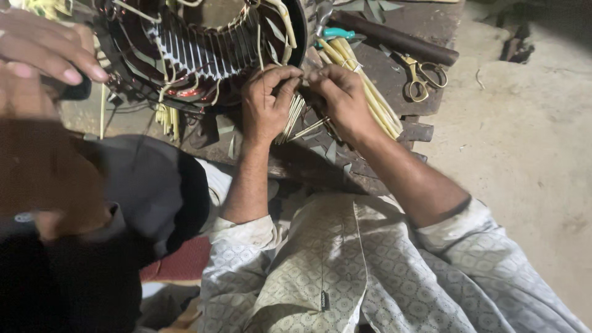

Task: The person inserts insulated rods into slots of a motor stator, trims copper wire ends with pliers, and secures connections. A coworker assists by handing tools and materials.

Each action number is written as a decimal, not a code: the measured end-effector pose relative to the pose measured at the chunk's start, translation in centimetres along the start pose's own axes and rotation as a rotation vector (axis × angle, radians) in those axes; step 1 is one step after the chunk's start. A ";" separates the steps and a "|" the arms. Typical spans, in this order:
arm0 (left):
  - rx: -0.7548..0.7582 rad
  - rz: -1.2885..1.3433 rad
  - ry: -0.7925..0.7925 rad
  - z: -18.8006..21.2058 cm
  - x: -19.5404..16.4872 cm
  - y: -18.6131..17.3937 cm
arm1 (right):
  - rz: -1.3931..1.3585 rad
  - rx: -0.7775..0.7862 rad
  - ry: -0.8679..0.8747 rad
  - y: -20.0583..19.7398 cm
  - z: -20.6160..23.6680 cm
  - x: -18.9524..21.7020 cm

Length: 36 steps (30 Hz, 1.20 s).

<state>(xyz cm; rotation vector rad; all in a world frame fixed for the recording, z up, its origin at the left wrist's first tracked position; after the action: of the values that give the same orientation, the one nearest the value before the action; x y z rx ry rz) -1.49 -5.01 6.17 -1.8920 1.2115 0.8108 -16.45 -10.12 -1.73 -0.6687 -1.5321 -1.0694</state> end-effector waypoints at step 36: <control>0.061 -0.202 0.051 0.2 1.4 0.2 | 0.721 0.457 0.266 -0.1 -2.7 7.1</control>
<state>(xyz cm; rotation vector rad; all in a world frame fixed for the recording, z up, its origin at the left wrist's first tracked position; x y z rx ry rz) -1.24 -5.56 4.93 -1.9574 1.0422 0.6140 -17.06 -13.51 5.06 -0.6460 -1.1040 -0.2353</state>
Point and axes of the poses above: each hand's wrist, its own z-axis away from the middle knuckle, its own y-axis out of the palm, x = y × z, the point moved 6 cm from there along -z, towards the middle knuckle, and after that the axes turned 14 degrees about z, right-handed, at the moved point
